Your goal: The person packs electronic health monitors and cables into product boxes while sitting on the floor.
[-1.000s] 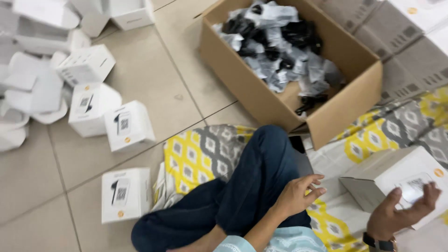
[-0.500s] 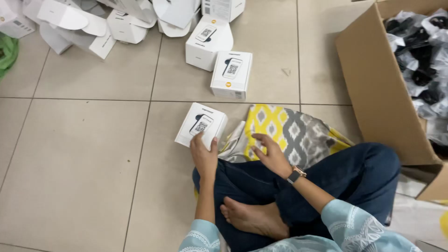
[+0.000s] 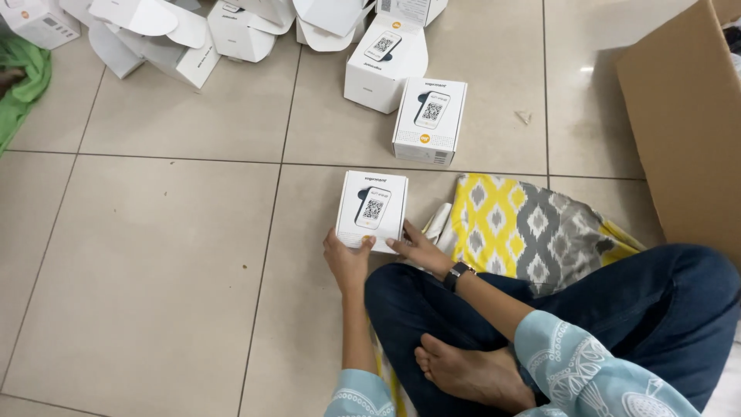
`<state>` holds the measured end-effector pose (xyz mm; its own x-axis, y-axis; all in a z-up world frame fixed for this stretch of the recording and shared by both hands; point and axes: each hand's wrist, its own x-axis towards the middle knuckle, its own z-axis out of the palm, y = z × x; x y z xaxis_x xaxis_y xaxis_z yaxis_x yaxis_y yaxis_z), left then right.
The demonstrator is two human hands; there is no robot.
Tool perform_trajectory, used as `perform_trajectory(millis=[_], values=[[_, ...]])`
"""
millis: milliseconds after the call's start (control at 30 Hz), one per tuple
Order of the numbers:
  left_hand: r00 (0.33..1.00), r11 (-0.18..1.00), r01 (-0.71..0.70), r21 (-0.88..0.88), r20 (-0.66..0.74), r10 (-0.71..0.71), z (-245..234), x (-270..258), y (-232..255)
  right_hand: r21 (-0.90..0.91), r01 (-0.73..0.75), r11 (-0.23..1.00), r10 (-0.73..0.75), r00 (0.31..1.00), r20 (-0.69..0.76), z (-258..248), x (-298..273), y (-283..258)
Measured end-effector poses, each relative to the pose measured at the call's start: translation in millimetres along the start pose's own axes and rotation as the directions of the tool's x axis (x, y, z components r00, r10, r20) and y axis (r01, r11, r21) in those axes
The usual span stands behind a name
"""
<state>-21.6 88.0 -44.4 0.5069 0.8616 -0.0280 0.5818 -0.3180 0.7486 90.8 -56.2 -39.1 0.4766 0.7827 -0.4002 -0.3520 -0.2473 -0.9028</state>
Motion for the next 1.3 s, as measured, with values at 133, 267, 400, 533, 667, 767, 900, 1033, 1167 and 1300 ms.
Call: perform_trajectory(millis=[133,267,400,533,667,767,900,1033,1167,1300], values=[[0.987,0.998,-0.061,0.009,-0.151,0.062,6,-70,69,-0.134,0.016,0.991,-0.046,0.973,-0.224,-36,-11,-28],[0.977,0.937,-0.199,-0.286,0.021,0.214,40,-201,148,-0.263,0.068,0.962,-0.16,0.924,-0.348,-110,-51,-92],[0.736,0.786,0.031,-0.618,0.546,0.4,66,-319,196,-0.795,0.159,0.586,-0.649,0.679,-0.343,-184,-86,-107],[0.753,0.773,-0.179,-0.609,0.421,0.506,73,-296,199,-0.879,-0.043,0.475,-0.656,0.648,-0.387,-276,-115,-5],[0.896,0.852,-0.313,-0.42,0.165,0.411,104,-222,172,-0.368,-0.061,0.928,-0.223,0.7,-0.678,-278,-153,65],[0.935,0.906,-0.261,-0.334,0.145,0.323,166,-182,120,-0.035,-0.072,0.997,0.037,0.799,-0.6,-277,-158,106],[0.925,0.954,-0.16,-0.255,0.299,0.235,244,-178,44,0.05,-0.247,0.968,0.242,0.85,-0.468,-260,-157,98],[0.905,0.898,-0.128,-0.422,0.321,0.28,236,-181,53,-0.022,-0.242,0.97,0.199,0.842,-0.501,-256,-164,71],[0.809,0.646,0.425,-0.635,0.586,0.044,175,-178,90,0.315,-0.199,0.928,0.304,0.893,-0.333,-242,-181,33],[0.701,0.422,0.666,-0.615,0.709,-0.072,175,-178,85,0.366,-0.251,0.896,0.343,0.915,-0.213,-248,-171,56]])
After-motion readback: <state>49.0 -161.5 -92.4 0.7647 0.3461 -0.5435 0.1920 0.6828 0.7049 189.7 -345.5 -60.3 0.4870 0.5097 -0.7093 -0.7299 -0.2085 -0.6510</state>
